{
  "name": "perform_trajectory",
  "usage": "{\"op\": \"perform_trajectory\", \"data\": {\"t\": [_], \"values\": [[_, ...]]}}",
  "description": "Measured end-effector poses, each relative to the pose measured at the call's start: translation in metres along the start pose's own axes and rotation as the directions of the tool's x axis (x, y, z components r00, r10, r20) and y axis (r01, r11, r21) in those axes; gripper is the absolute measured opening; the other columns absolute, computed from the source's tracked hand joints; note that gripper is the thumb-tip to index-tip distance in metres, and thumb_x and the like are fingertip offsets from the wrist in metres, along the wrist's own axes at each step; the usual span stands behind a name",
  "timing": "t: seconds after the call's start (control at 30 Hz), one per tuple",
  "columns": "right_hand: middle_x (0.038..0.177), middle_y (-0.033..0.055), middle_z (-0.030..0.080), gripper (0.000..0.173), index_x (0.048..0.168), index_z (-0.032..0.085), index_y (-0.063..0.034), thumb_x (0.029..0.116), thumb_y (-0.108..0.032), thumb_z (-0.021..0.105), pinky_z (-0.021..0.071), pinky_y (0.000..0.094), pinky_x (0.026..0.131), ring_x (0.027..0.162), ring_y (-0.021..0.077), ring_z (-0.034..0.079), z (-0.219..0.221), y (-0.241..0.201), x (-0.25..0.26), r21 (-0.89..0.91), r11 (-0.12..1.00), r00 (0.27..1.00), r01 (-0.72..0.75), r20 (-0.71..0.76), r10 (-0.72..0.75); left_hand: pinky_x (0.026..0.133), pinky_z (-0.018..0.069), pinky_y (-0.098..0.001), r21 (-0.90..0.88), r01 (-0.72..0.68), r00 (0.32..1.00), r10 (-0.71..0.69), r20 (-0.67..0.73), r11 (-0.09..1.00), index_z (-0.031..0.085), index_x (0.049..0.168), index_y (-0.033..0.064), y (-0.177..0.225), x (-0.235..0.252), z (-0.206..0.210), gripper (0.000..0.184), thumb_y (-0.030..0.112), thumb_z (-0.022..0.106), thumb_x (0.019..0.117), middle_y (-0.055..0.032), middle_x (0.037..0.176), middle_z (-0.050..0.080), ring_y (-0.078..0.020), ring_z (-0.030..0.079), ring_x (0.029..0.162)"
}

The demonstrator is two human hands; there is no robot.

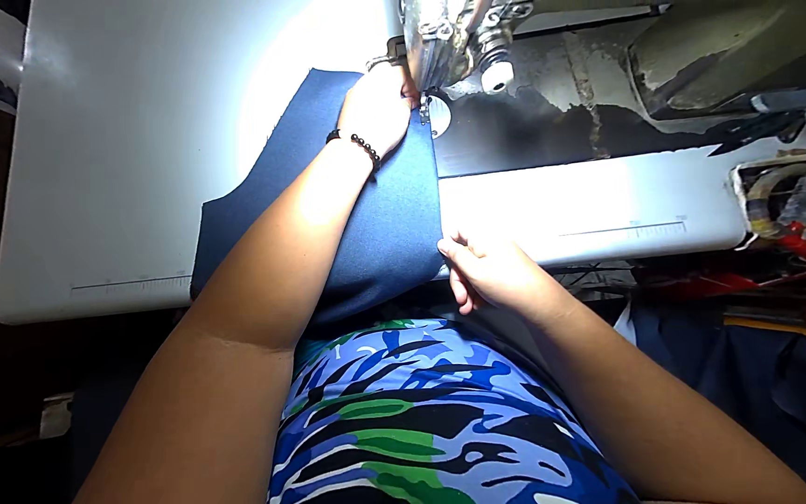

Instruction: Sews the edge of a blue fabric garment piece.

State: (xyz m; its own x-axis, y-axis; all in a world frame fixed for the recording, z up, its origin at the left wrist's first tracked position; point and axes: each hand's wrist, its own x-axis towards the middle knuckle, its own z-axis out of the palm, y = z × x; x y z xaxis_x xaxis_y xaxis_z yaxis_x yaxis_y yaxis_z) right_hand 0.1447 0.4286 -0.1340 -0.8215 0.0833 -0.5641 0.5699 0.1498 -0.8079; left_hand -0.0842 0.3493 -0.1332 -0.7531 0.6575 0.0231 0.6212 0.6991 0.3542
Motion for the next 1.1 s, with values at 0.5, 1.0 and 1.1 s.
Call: {"op": "perform_trajectory", "data": {"t": [0.5,1.0,1.1], "values": [[0.051,0.0046,0.054,0.025,0.099,0.05,-0.004,0.1119,-0.024,0.042,0.0529,0.0223,0.043,0.04,0.0095,0.059,0.0,0.001,0.001,0.002,1.0,1.0,0.008,0.002,-0.008,0.108,0.044,-0.053,0.016,-0.168,0.986,0.167,0.02,0.986,0.067,0.129,0.0057,-0.022,-0.019,-0.018,0.031,0.018,0.054,0.1037,-0.0195,0.127,0.066,-0.0354,0.061,0.123],[0.052,0.0038,0.055,0.025,0.1,0.051,-0.0035,0.1121,-0.024,0.042,0.0515,0.0202,0.043,0.041,0.0076,0.058,0.0,-0.001,0.0,-0.007,1.0,1.0,-0.013,0.008,0.013,0.087,0.0387,-0.0632,-0.073,-0.292,0.945,0.3,0.135,0.954,0.068,0.094,0.0011,-0.021,-0.004,0.003,0.037,0.024,0.04,0.1036,-0.0202,0.113,0.06,-0.0372,0.056,0.119],[0.052,0.0038,0.055,0.026,0.099,0.051,-0.0028,0.1122,-0.023,0.042,0.0514,0.0202,0.043,0.041,0.0077,0.058,0.0,-0.002,-0.001,-0.013,1.0,1.0,-0.003,0.009,0.003,0.085,0.0334,-0.063,-0.052,-0.289,0.932,0.293,0.214,0.956,0.063,0.08,0.0018,-0.023,-0.011,-0.013,0.033,0.027,0.048,0.0968,-0.0204,0.107,0.057,-0.0396,0.051,0.117]]}}
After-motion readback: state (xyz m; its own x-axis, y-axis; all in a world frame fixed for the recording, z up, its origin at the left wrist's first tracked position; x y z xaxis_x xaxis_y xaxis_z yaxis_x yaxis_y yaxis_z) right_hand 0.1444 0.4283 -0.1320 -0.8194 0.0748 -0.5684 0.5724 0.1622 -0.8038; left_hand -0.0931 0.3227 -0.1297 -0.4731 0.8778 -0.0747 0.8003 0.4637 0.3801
